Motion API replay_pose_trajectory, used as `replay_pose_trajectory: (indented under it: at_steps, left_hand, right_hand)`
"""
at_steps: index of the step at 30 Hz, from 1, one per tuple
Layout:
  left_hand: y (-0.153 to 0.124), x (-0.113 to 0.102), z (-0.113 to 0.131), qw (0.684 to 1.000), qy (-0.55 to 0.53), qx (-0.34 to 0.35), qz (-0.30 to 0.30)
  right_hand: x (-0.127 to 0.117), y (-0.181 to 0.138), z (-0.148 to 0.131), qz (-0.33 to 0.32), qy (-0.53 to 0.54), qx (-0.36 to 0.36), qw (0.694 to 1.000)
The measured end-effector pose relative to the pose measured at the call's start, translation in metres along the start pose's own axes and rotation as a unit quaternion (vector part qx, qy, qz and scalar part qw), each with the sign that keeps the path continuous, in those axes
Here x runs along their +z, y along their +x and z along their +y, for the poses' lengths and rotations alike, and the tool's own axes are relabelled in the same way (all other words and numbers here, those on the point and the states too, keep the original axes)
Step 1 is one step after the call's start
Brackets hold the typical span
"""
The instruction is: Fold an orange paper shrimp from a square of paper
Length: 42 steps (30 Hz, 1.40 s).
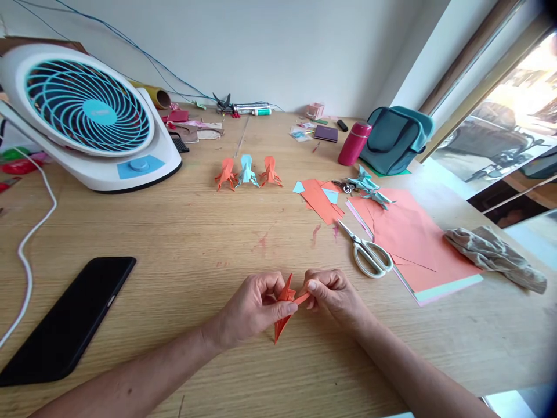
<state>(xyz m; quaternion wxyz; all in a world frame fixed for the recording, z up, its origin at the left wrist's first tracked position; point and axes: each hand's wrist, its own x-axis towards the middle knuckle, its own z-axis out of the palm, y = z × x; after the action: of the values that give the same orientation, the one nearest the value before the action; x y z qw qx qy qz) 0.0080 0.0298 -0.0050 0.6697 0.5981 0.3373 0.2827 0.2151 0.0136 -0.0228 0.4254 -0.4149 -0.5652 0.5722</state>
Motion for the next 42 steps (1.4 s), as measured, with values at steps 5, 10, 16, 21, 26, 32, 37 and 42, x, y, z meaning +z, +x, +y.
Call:
replay_pose_trajectory:
  at_steps: [5,10,16,21,26,32,37,42]
  left_hand:
    - [0.001,0.002,0.001,0.992,-0.087,-0.022,0.088]
    - [0.0,0.006,0.005,0.982,-0.146,-0.013,0.116]
    - [-0.002,0.011,0.002,0.985,-0.149,-0.003,0.092]
    - [0.003,0.008,0.001,0.985,-0.16,-0.002,0.071]
    - [0.006,0.002,0.001,0.984,-0.166,0.005,0.07]
    - [0.006,0.003,-0.002,0.987,-0.123,-0.011,0.105]
    - [0.005,0.005,-0.007,0.99,-0.067,0.011,0.12]
    - [0.005,0.003,-0.004,0.988,-0.032,0.061,0.135]
  right_hand:
    - [-0.006,-0.001,0.001,0.079,0.051,-0.021,0.995]
    - [0.019,-0.006,-0.001,0.003,0.063,-0.002,0.998]
    - [0.041,-0.009,0.013,0.005,0.025,0.017,1.0]
    - [0.036,-0.006,0.012,0.003,0.081,0.045,0.996]
    - [0.029,-0.002,0.005,0.031,0.127,0.084,0.988]
    - [0.028,-0.002,0.0,0.021,0.11,0.09,0.99]
    - [0.03,-0.002,-0.003,0.044,0.098,0.073,0.992]
    - [0.029,-0.004,-0.002,0.051,0.097,0.068,0.992]
